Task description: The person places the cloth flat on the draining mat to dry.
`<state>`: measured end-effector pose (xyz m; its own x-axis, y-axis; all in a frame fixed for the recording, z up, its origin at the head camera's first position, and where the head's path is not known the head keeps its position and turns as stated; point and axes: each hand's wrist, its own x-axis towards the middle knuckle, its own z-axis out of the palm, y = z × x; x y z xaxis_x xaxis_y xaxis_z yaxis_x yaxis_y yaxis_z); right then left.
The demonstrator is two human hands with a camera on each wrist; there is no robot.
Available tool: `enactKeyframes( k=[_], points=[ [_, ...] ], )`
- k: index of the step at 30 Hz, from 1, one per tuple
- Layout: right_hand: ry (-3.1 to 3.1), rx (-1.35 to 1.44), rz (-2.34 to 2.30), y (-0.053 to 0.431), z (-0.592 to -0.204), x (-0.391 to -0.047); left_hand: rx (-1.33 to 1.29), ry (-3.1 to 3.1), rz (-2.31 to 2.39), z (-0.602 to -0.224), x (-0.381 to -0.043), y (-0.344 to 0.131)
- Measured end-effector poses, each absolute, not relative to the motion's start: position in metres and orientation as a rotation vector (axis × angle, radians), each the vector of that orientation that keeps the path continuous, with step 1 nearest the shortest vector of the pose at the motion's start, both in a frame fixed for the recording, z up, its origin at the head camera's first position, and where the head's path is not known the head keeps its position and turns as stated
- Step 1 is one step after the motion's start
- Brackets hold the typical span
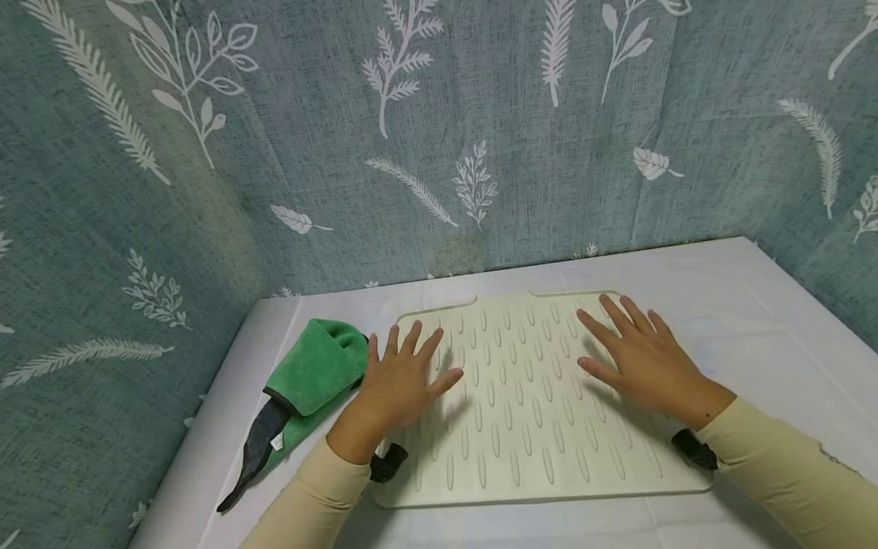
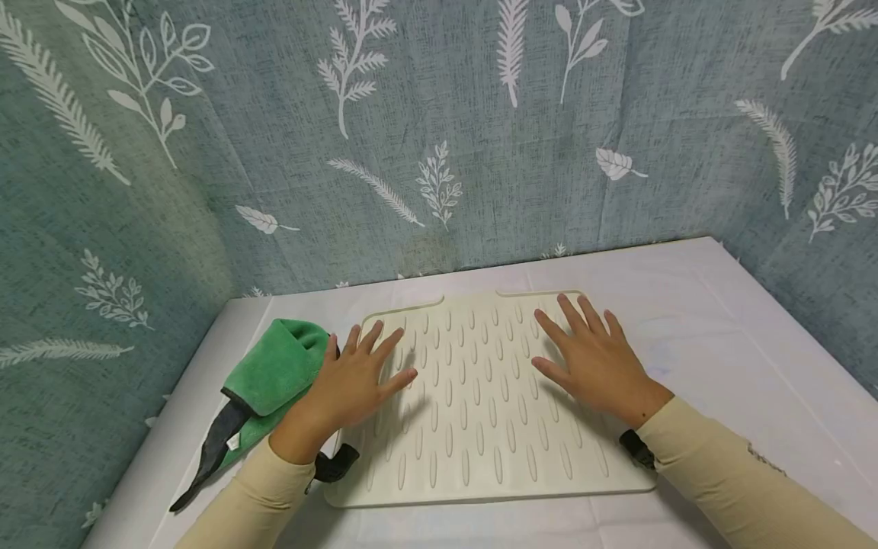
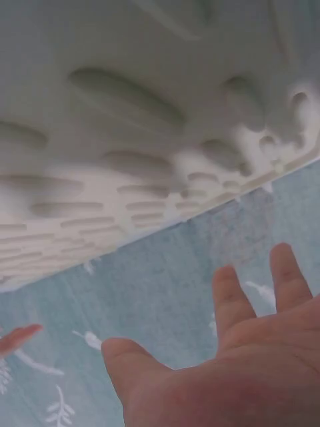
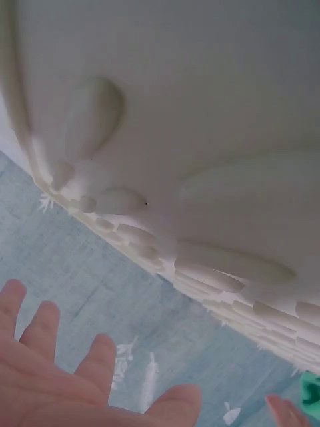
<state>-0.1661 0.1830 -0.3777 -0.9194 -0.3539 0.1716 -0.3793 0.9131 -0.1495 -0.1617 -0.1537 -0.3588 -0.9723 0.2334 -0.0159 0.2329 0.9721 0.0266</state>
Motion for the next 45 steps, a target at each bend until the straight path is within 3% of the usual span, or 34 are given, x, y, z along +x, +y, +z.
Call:
enactKeyframes(
  k=[8,27,45],
  points=[
    [-2.982,0.601,0.337,0.187,-0.380,-0.161,0.333,3.100,0.081,-0.360,-0.162,-0.182],
    [-3.072,0.827,0.496,0.196,-0.394,-0.147,-0.107,3.120,0.077,-0.371,-0.153,-0.298],
    [-3.036,0.878,0.454,0.193,-0.394,-0.148,-0.164,3.113,0.297,-0.378,-0.156,-0.322]
  ],
)
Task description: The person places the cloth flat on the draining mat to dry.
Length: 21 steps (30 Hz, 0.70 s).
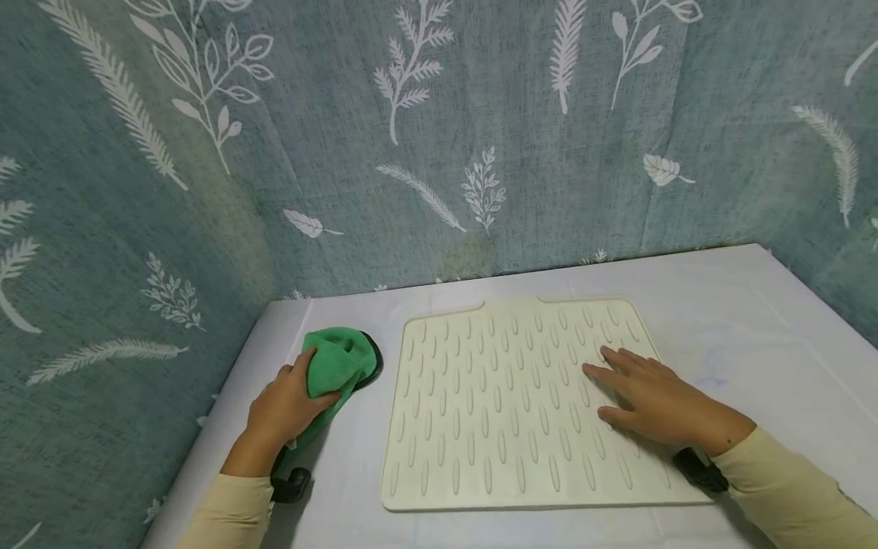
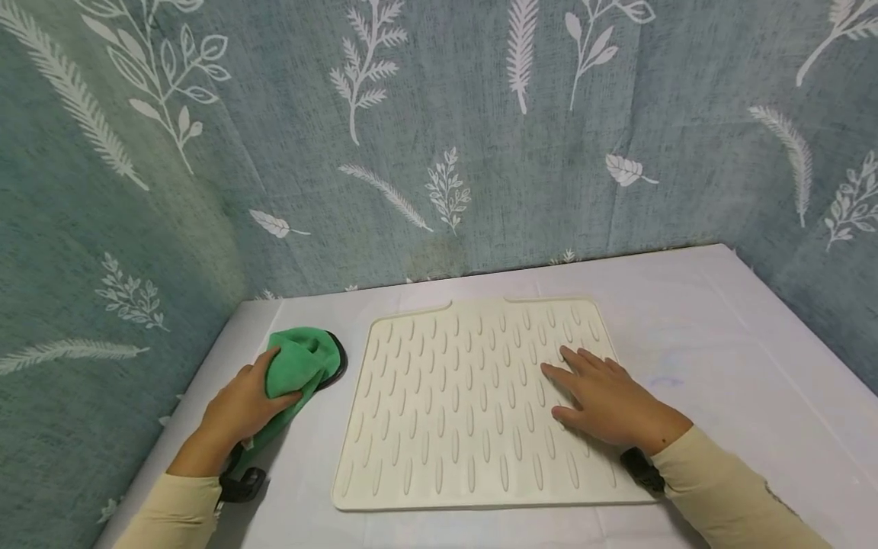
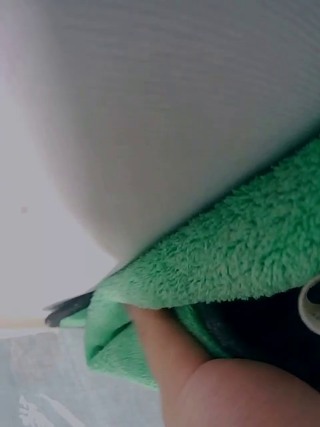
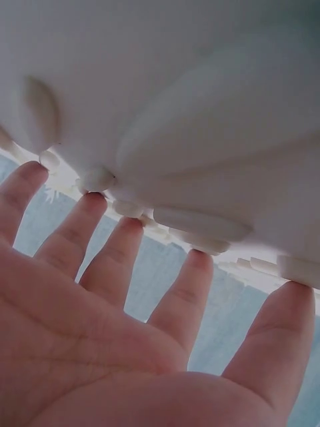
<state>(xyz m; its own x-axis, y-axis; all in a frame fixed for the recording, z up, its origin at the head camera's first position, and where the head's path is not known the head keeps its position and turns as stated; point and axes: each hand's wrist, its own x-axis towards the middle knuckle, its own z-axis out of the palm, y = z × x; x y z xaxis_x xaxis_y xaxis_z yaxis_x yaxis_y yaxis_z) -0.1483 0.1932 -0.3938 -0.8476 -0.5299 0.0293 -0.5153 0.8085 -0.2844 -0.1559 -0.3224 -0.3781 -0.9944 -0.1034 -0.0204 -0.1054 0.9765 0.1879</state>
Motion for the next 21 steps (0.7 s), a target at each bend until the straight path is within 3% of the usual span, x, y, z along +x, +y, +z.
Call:
enactKeyframes(
  k=[21],
  points=[
    [2.960,-0.862,-0.421,0.194,-0.397,-0.147,-0.098,3.476,0.344,-0.378,-0.153,-0.305]
  ],
)
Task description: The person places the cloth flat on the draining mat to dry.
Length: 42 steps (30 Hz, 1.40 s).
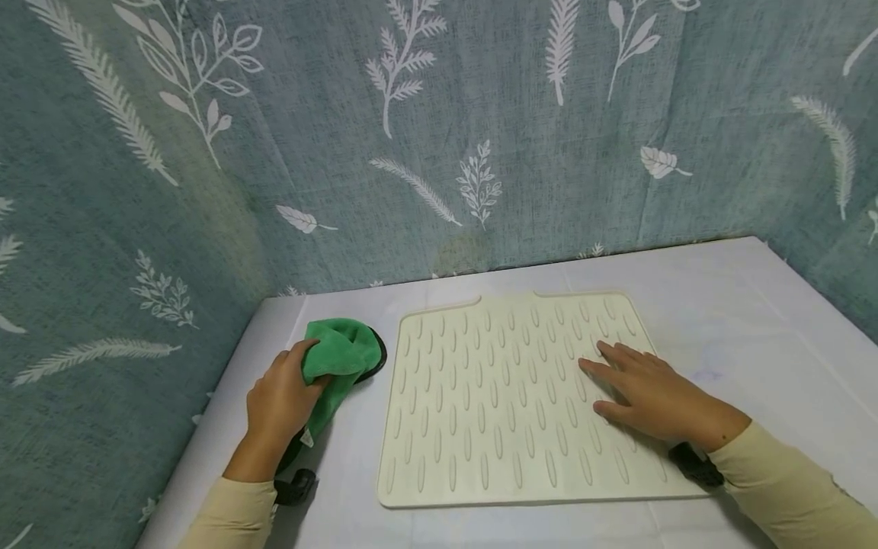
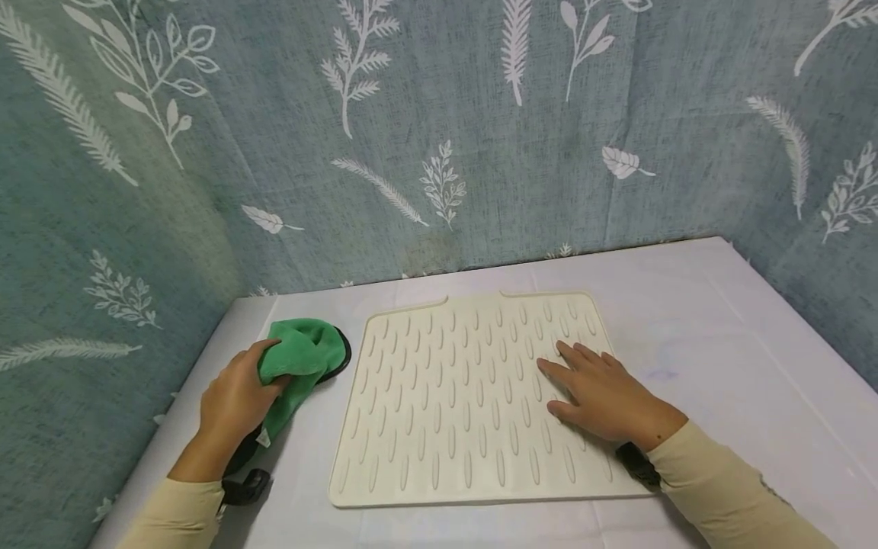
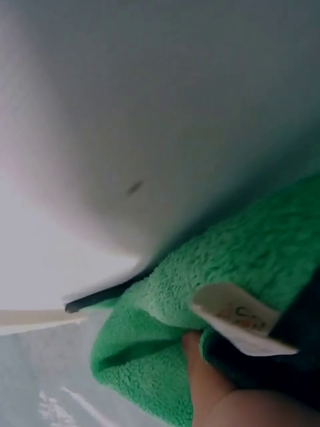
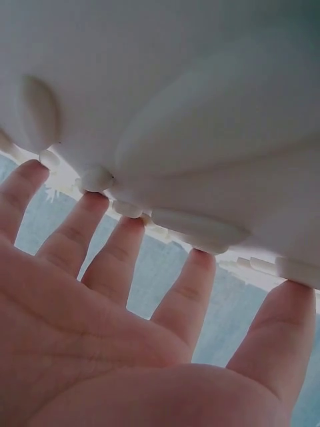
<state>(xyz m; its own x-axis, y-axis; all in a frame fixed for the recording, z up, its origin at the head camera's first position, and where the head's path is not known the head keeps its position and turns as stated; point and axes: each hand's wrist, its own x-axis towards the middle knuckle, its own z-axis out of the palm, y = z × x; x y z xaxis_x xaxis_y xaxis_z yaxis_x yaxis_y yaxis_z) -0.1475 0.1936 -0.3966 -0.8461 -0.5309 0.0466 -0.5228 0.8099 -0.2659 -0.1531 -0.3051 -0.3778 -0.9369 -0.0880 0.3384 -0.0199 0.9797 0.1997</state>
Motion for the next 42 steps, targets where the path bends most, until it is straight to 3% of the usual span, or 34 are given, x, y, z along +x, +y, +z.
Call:
enactKeyframes(
  k=[24,42],
  points=[
    [2.971,-0.838,-0.394,0.192,-0.395,-0.148,-0.153,-2.671,-0.325,-0.349,-0.144,-0.226],
    [2.966,-0.810,-0.380,0.190,-0.394,-0.148,-0.342,-2.649,-0.313,-0.356,-0.150,-0.174]
  ],
)
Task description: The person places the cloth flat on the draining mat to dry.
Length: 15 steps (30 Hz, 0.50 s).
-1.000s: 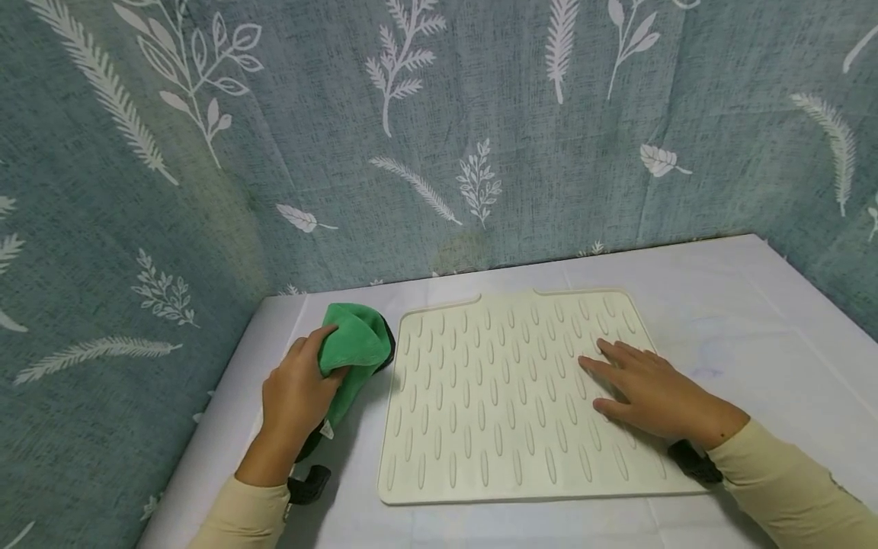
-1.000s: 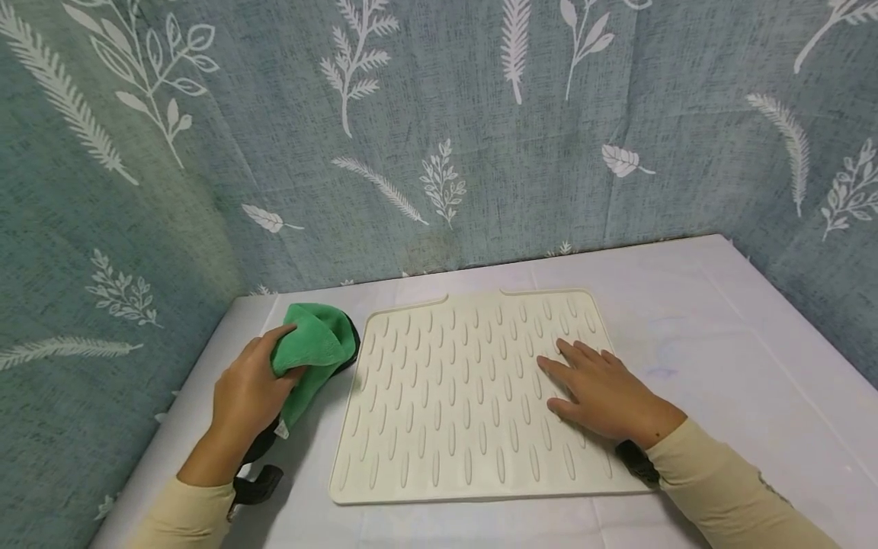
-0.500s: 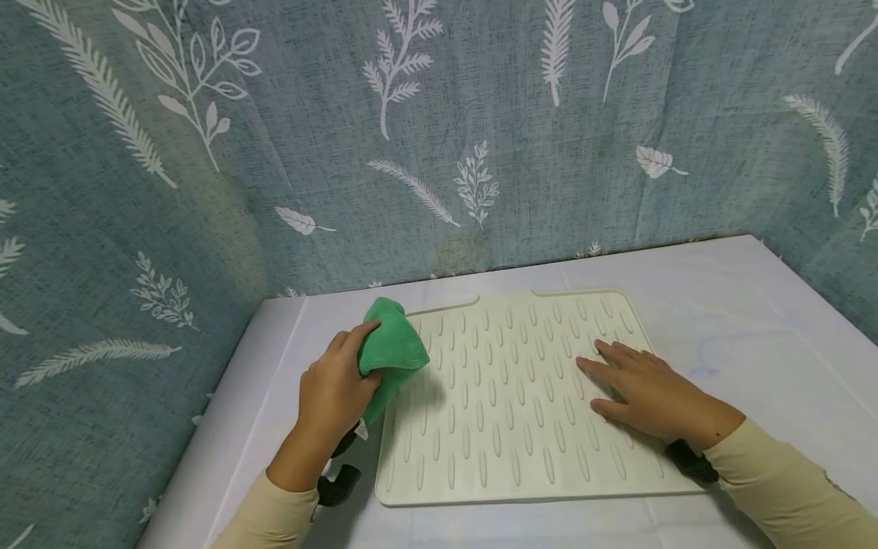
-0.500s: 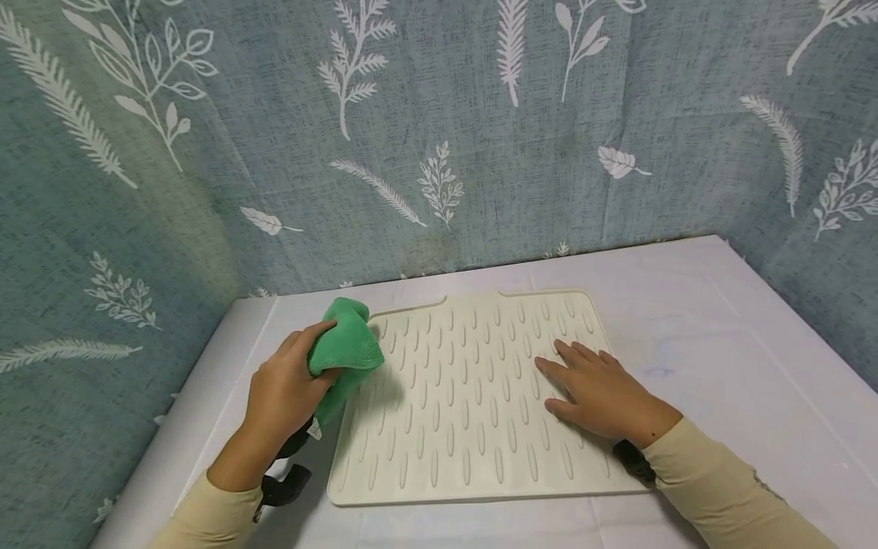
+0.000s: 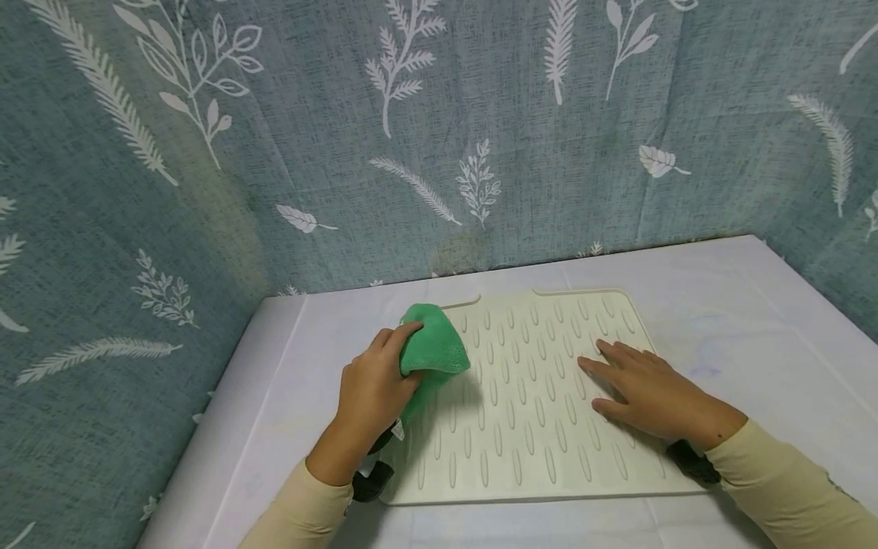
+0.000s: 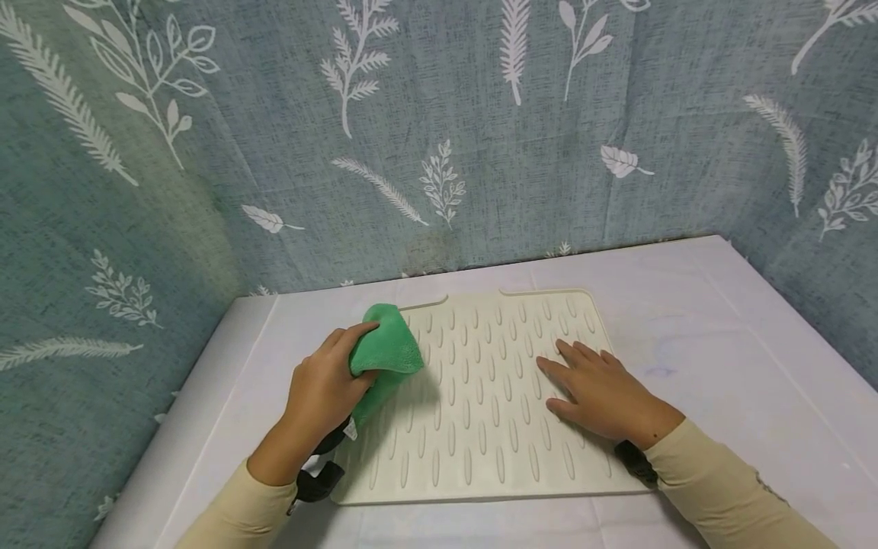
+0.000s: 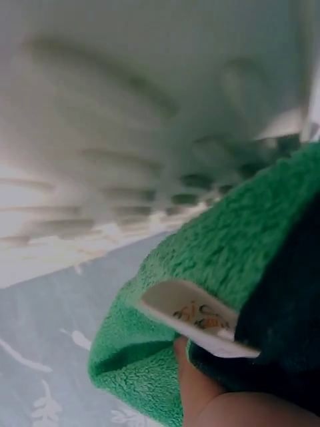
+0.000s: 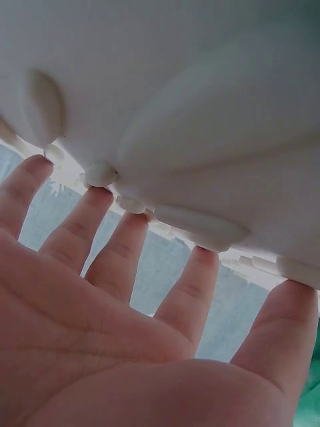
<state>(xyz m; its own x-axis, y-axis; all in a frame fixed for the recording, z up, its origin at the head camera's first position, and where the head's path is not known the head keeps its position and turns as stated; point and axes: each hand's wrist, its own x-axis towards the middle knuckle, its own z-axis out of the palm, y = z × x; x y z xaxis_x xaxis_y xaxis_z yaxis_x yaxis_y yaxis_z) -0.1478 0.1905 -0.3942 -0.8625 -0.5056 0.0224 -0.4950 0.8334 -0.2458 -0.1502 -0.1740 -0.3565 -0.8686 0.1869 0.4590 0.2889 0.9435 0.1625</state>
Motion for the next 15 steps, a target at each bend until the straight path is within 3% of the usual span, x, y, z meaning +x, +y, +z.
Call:
enactKeyframes(
  k=[15],
  points=[
    [2.967,-0.805,-0.371,0.190,-0.392,-0.146,-0.452,-2.652,-0.370,-0.364,-0.153,-0.138]
  ],
)
